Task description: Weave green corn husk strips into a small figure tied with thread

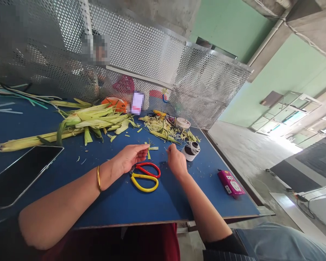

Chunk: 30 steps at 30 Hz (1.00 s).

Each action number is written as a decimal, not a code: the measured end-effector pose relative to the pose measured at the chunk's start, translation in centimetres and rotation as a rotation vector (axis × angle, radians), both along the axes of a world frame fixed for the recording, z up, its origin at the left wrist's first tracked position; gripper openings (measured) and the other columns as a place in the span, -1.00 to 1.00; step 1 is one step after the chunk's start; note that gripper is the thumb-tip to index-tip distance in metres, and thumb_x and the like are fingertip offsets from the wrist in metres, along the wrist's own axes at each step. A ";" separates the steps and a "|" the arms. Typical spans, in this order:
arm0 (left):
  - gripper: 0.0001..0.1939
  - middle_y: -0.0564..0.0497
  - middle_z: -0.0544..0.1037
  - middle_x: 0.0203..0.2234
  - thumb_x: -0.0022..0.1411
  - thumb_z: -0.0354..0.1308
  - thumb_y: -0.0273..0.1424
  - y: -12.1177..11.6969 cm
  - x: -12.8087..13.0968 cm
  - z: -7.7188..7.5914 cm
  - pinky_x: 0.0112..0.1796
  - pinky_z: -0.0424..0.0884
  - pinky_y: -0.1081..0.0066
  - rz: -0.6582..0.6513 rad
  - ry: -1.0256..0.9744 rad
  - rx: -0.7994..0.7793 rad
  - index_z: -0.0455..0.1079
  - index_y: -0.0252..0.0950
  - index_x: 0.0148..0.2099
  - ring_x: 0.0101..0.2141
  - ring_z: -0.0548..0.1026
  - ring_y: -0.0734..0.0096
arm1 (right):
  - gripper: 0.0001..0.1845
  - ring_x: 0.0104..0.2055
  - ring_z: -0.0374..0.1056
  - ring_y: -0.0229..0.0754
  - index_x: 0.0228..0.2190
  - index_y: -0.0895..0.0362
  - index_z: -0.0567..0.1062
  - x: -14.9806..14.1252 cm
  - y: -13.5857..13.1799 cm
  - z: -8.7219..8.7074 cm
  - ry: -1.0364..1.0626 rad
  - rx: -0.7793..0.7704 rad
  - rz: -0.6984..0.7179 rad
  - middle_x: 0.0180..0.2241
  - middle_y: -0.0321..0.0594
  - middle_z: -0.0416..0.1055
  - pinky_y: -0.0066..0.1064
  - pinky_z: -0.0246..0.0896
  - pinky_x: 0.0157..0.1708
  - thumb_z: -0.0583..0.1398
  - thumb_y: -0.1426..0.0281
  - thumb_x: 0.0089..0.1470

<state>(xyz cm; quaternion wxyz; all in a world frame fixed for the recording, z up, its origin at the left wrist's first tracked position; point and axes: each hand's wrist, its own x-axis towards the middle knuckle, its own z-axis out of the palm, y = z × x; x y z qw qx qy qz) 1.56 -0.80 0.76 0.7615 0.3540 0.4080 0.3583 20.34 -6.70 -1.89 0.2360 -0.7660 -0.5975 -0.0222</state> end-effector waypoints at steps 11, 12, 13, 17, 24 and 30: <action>-0.90 -0.15 0.62 -0.43 -0.03 0.35 -0.43 -0.3 -0.1 -0.6 -0.60 0.29 0.60 -0.301 0.069 0.025 0.51 -0.37 -0.45 -0.46 0.54 0.43 | -0.76 -0.49 0.26 -0.19 -0.43 0.09 0.32 -6.8 -5.6 -0.5 -0.415 0.307 0.367 -0.53 -0.26 0.40 -0.35 -0.03 -0.42 -0.01 0.48 0.28; -0.90 -0.16 0.62 -0.42 -0.03 0.34 -0.42 -0.3 0.0 -0.7 -0.61 0.30 0.60 -0.344 0.060 0.000 0.51 -0.36 -0.46 -0.47 0.54 0.44 | -0.76 -0.48 0.26 -0.19 -0.42 0.09 0.32 -7.2 -5.8 -0.4 -0.420 0.322 0.395 -0.52 -0.26 0.40 -0.35 -0.03 -0.41 -0.01 0.49 0.28; -0.90 -0.16 0.62 -0.43 -0.02 0.34 -0.42 -0.3 0.0 -0.8 -0.61 0.32 0.60 -0.386 0.047 -0.035 0.51 -0.35 -0.46 -0.50 0.53 0.44 | -0.77 -0.47 0.26 -0.18 -0.41 0.09 0.33 -7.7 -6.0 -0.4 -0.423 0.328 0.425 -0.51 -0.26 0.41 -0.34 -0.01 -0.40 -0.01 0.50 0.28; -0.91 -0.17 0.60 -0.46 0.00 0.33 -0.45 -0.2 0.1 -1.1 -0.66 0.33 0.60 -0.506 0.009 -0.215 0.50 -0.37 -0.46 -0.56 0.49 0.46 | -0.79 -0.40 0.30 -0.16 -0.37 0.11 0.35 -8.8 -6.3 -0.8 -0.458 0.327 0.528 -0.47 -0.24 0.42 -0.32 0.08 -0.28 0.00 0.57 0.24; -0.82 0.05 0.43 -0.65 0.08 0.28 -0.54 0.3 0.0 -0.2 -0.66 0.29 0.69 -0.342 -0.013 -0.185 0.40 -0.39 -0.53 -0.70 0.28 0.70 | -0.87 -0.25 0.38 -0.14 -0.25 0.11 0.38 -8.7 -7.5 -1.8 -0.312 0.281 0.457 -0.20 -0.11 0.46 -0.33 0.16 -0.28 0.03 0.47 0.27; -0.80 0.10 0.32 -0.68 0.11 0.22 -0.58 1.0 -0.3 0.4 -0.72 0.16 0.68 -0.207 -0.006 -0.043 0.37 -0.39 -0.55 -0.72 0.13 0.74 | -0.81 -0.18 0.37 -0.02 -0.14 0.13 0.40 -7.5 -6.9 -0.9 -0.303 -0.036 0.312 -0.22 -0.10 0.45 -0.23 0.19 -0.18 0.16 0.46 0.16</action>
